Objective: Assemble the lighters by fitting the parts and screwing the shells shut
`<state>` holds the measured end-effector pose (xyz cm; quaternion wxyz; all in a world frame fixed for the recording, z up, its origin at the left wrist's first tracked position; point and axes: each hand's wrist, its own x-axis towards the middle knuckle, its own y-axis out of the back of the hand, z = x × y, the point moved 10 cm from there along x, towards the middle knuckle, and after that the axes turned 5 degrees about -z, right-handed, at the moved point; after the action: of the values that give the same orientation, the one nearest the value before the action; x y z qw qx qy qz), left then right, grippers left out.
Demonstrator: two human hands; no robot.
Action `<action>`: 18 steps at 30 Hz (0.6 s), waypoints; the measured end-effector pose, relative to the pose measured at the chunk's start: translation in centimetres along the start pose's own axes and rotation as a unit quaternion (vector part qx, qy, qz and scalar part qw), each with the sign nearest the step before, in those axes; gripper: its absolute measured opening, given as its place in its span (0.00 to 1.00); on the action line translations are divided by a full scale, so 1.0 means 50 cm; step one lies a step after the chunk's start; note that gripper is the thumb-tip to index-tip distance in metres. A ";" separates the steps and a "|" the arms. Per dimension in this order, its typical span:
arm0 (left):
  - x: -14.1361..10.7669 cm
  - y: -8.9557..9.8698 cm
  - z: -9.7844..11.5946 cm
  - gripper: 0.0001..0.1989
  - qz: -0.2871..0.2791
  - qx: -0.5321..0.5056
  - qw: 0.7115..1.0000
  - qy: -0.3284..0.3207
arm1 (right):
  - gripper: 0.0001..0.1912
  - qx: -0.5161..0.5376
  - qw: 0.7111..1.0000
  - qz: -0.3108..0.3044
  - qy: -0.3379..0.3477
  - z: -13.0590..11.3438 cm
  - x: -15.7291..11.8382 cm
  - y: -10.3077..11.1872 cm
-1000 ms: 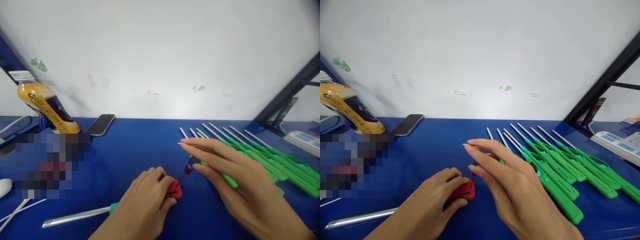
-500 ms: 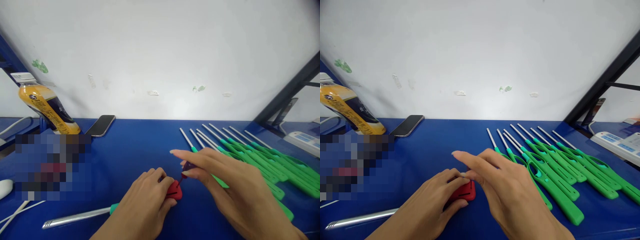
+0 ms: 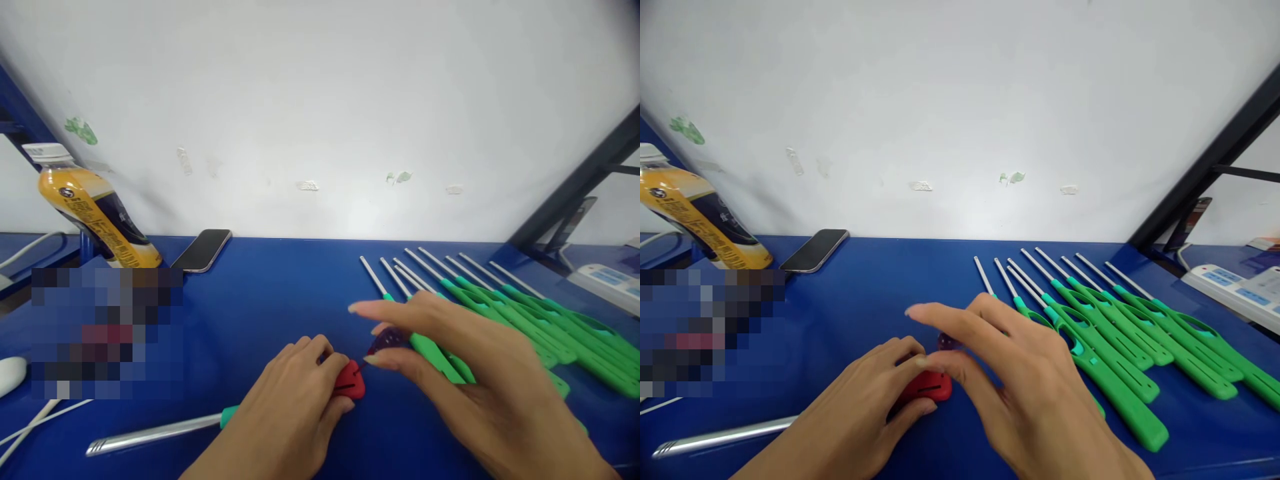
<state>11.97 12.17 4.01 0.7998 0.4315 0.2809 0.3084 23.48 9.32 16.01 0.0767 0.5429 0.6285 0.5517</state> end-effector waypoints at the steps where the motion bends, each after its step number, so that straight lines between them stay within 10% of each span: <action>1: 0.000 -0.001 -0.001 0.11 0.000 0.000 1.000 0.001 | 0.16 -0.015 1.000 0.014 -0.006 0.002 0.001 0.003; 18: -0.001 0.003 0.002 0.12 0.003 -0.002 1.000 0.000 | 0.11 -0.015 0.999 0.034 -0.019 0.011 -0.001 0.020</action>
<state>11.98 12.15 4.17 0.7996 0.4310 0.2791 0.3115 24.45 9.42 16.57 0.0785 0.5729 0.5997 0.5531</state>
